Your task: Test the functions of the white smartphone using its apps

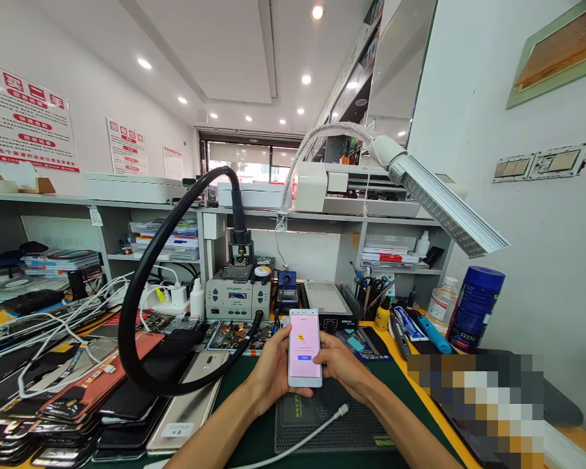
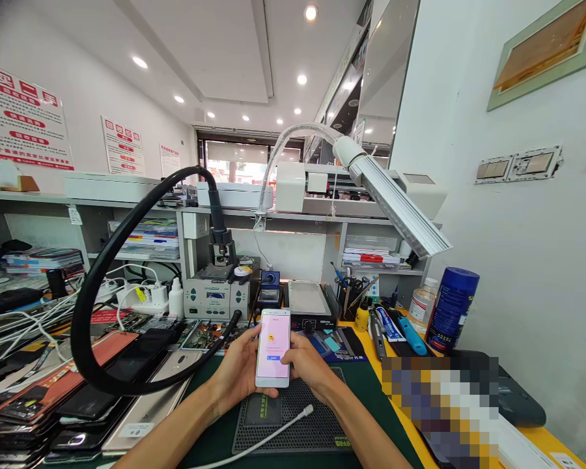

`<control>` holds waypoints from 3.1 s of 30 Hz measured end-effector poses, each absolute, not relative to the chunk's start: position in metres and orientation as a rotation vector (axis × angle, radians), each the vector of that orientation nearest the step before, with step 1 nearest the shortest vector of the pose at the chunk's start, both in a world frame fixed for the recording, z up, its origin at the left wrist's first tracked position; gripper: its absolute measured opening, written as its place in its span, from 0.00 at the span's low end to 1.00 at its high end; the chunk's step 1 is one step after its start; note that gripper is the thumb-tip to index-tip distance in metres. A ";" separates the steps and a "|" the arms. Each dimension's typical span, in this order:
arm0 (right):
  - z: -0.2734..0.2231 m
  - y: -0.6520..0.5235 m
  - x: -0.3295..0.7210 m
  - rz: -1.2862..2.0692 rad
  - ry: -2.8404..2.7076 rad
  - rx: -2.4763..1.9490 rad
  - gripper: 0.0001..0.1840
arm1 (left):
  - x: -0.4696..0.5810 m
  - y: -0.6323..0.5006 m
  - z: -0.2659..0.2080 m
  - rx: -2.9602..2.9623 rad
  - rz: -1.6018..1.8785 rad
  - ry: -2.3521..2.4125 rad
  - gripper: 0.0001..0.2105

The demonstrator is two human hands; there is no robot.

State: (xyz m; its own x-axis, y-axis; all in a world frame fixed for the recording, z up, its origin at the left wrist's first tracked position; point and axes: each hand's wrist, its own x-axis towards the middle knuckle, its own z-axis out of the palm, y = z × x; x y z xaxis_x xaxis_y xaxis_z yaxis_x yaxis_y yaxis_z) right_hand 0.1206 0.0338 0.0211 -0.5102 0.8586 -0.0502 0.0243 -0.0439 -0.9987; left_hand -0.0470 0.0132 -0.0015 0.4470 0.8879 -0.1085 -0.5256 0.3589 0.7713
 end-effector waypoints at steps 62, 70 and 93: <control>0.016 0.037 0.122 1.581 -1.532 -1.020 0.24 | -0.031 0.001 0.017 0.656 0.987 0.691 0.31; 0.012 0.040 0.123 1.506 -1.599 -0.975 0.22 | -0.030 -0.001 0.020 0.675 0.985 0.703 0.31; 0.021 0.031 0.123 1.494 -1.680 -0.929 0.30 | -0.036 0.006 -0.001 0.772 0.998 0.763 0.24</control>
State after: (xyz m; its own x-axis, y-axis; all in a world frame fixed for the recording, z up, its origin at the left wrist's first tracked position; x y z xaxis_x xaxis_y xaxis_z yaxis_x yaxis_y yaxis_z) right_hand 0.1229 0.0305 0.0206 -0.5023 0.8639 0.0374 0.0639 0.0802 -0.9947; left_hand -0.0356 0.0056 -0.0010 0.3440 0.9186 -0.1944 -0.4291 0.3380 0.8377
